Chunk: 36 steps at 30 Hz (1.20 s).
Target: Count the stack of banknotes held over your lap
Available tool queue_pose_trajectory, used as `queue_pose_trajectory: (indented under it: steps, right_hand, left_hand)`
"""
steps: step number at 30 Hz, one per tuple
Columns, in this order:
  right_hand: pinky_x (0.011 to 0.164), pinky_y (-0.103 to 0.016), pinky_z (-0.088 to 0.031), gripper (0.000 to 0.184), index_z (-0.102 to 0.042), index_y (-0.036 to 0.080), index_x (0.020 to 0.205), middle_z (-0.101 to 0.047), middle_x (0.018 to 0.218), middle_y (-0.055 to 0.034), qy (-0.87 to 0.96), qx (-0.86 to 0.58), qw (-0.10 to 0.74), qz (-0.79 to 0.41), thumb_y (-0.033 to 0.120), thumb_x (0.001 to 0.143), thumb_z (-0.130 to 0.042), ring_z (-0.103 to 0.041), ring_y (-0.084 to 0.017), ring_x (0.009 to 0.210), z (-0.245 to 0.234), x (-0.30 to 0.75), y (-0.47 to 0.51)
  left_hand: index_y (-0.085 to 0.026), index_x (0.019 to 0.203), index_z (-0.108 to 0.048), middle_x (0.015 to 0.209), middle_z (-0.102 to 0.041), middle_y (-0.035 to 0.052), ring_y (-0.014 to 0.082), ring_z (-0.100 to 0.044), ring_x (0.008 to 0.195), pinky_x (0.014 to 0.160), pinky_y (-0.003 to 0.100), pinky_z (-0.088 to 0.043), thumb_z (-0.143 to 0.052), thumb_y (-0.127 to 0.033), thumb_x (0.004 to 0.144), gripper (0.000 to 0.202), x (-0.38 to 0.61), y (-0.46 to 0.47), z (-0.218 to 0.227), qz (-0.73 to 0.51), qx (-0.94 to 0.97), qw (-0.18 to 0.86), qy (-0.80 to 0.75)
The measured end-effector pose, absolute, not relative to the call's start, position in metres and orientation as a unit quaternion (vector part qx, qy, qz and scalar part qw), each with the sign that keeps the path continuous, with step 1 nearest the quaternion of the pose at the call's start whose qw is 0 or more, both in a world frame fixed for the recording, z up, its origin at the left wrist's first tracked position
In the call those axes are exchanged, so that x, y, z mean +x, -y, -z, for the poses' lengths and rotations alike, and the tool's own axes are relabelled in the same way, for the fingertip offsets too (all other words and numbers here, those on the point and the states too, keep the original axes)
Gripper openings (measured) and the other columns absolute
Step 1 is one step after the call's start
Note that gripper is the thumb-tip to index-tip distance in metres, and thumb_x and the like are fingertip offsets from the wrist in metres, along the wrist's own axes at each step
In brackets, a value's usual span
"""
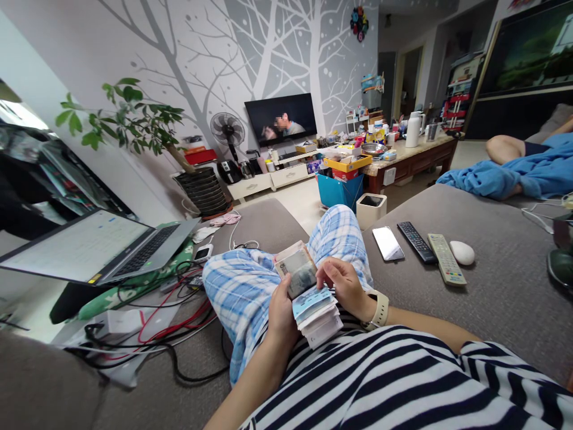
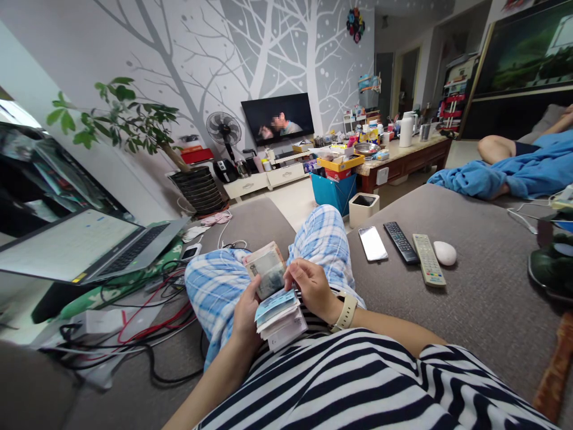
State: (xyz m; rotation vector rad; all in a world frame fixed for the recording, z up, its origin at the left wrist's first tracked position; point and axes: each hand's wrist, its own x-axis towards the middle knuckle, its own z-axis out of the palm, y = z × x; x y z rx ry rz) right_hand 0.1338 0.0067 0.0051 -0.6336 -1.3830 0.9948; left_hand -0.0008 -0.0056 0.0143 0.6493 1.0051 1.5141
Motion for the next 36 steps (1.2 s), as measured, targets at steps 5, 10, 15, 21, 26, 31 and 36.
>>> queue_pose_trajectory:
  steps: [5, 10, 15, 21, 26, 31, 36]
  right_hand:
    - [0.058, -0.027, -0.039, 0.031, -0.054, 0.02, 0.067, -0.053, 0.059, 0.0024, 0.577, -0.313, 0.624, -0.425, 0.045, 0.084, -0.06, -0.047, -0.013, 0.057, 0.001, 0.132, -0.013]
    - [0.056, -0.026, -0.036, 0.03, -0.052, 0.02, 0.071, -0.048, 0.062, 0.0042, 0.562, -0.348, 0.609, -0.438, 0.046, 0.079, -0.065, -0.043, -0.012, 0.058, 0.005, 0.132, -0.02]
    - [0.055, -0.026, -0.034, 0.035, -0.048, 0.02, 0.064, -0.043, 0.059, 0.0043, 0.581, -0.347, 0.597, -0.431, 0.047, 0.082, -0.059, -0.039, -0.012, 0.057, 0.005, 0.133, -0.02]
    - [0.055, -0.026, -0.032, 0.032, -0.047, 0.02, 0.062, -0.042, 0.059, 0.0044, 0.588, -0.344, 0.599, -0.421, 0.041, 0.082, -0.059, -0.038, -0.012, 0.057, 0.006, 0.132, -0.021]
    - [0.055, -0.025, -0.033, 0.031, -0.048, 0.019, 0.062, -0.043, 0.059, 0.0042, 0.588, -0.341, 0.604, -0.417, 0.04, 0.083, -0.059, -0.038, -0.012, 0.058, 0.005, 0.132, -0.019]
    - [0.056, -0.025, -0.035, 0.03, -0.052, 0.019, 0.066, -0.046, 0.062, 0.0035, 0.591, -0.33, 0.607, -0.417, 0.041, 0.084, -0.058, -0.041, -0.012, 0.059, 0.003, 0.133, -0.016]
    - [0.057, -0.025, -0.036, 0.028, -0.055, 0.018, 0.069, -0.049, 0.064, 0.0026, 0.596, -0.309, 0.613, -0.417, 0.041, 0.085, -0.059, -0.042, -0.013, 0.06, 0.002, 0.133, -0.015]
  left_hand:
    - [-0.013, 0.08, -0.07, 0.079, -0.073, 0.0043, 0.0204, -0.065, 0.075, 0.074, 0.031, -0.05, -0.07, -0.035, 0.061, 0.029, -0.001, 0.007, -0.016, -0.649, 0.289, 0.547, -0.443]
    - [-0.014, 0.077, -0.066, 0.07, -0.071, 0.002, 0.0188, -0.064, 0.067, 0.068, 0.029, -0.049, -0.074, -0.029, 0.056, 0.027, 0.001, 0.013, -0.021, -0.647, 0.283, 0.559, -0.434]
    - [-0.016, 0.09, -0.065, 0.073, -0.071, 0.0026, 0.0244, -0.068, 0.078, 0.071, 0.033, -0.05, -0.074, -0.027, 0.057, 0.036, 0.005, 0.016, -0.025, -0.632, 0.287, 0.589, -0.413]
    - [-0.015, 0.091, -0.065, 0.074, -0.072, 0.0032, 0.0243, -0.068, 0.079, 0.071, 0.032, -0.051, -0.073, -0.027, 0.058, 0.037, 0.003, 0.014, -0.022, -0.628, 0.293, 0.59, -0.414]
    - [-0.013, 0.083, -0.069, 0.08, -0.074, 0.0052, 0.0229, -0.068, 0.082, 0.074, 0.03, -0.05, -0.071, -0.032, 0.062, 0.028, -0.001, 0.007, -0.013, -0.645, 0.29, 0.561, -0.43]
    - [-0.013, 0.089, -0.07, 0.086, -0.074, 0.0062, 0.0238, -0.068, 0.086, 0.077, 0.031, -0.051, -0.067, -0.033, 0.068, 0.029, 0.0, 0.003, -0.011, -0.661, 0.247, 0.587, -0.398]
    - [-0.014, 0.08, -0.07, 0.076, -0.073, 0.0043, 0.022, -0.066, 0.075, 0.071, 0.031, -0.051, -0.069, -0.033, 0.067, 0.023, 0.003, 0.009, -0.02, -0.661, 0.267, 0.558, -0.425]
